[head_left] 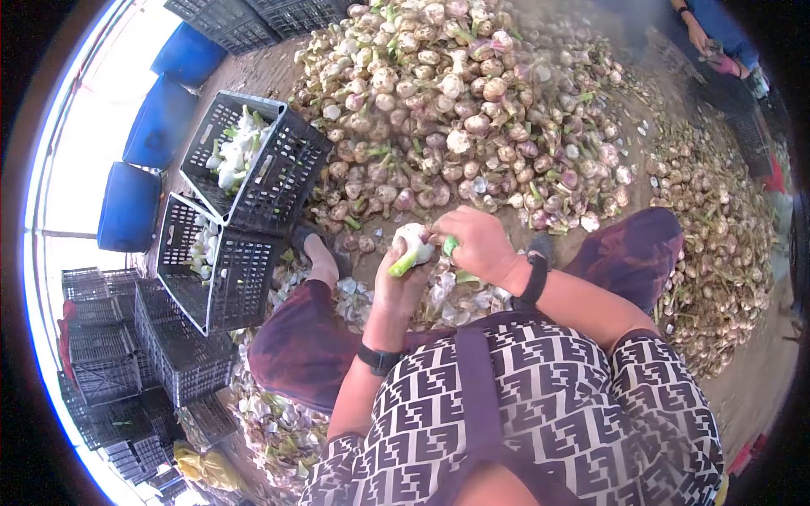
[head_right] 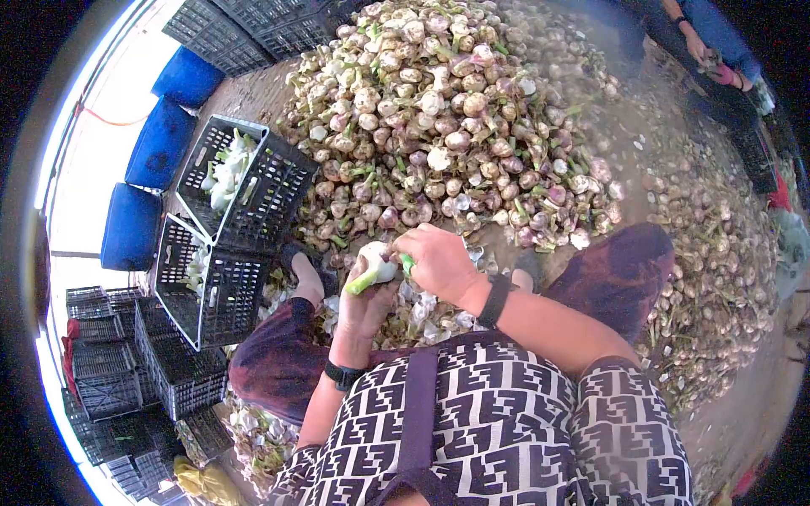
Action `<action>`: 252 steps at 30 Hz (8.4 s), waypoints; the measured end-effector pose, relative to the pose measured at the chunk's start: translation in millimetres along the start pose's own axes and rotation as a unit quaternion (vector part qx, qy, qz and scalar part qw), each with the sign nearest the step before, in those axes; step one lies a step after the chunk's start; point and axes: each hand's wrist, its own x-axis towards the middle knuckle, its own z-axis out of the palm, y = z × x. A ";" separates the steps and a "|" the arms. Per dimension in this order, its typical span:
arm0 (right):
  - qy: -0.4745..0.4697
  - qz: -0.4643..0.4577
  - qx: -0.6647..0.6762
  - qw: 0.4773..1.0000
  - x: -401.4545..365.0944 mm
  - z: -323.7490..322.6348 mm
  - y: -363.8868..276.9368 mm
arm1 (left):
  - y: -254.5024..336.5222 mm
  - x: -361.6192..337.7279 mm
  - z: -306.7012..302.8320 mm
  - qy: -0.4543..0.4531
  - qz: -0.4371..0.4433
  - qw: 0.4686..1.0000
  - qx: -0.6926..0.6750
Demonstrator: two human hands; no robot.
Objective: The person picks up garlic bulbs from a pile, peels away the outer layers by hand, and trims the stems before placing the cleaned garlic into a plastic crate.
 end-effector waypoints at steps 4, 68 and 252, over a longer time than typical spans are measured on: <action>0.004 -0.081 -0.085 0.993 2.1 0.5 -1.1 | -2.5 -0.2 -4.7 0.053 -0.024 0.998 0.016; -0.061 0.402 0.560 0.722 -13.7 -5.7 41.1 | -23.9 22.2 6.8 0.022 0.021 0.972 0.235; -0.417 0.295 -0.042 0.859 -113.2 80.4 135.8 | 201.0 53.7 14.5 0.190 0.287 0.913 -0.220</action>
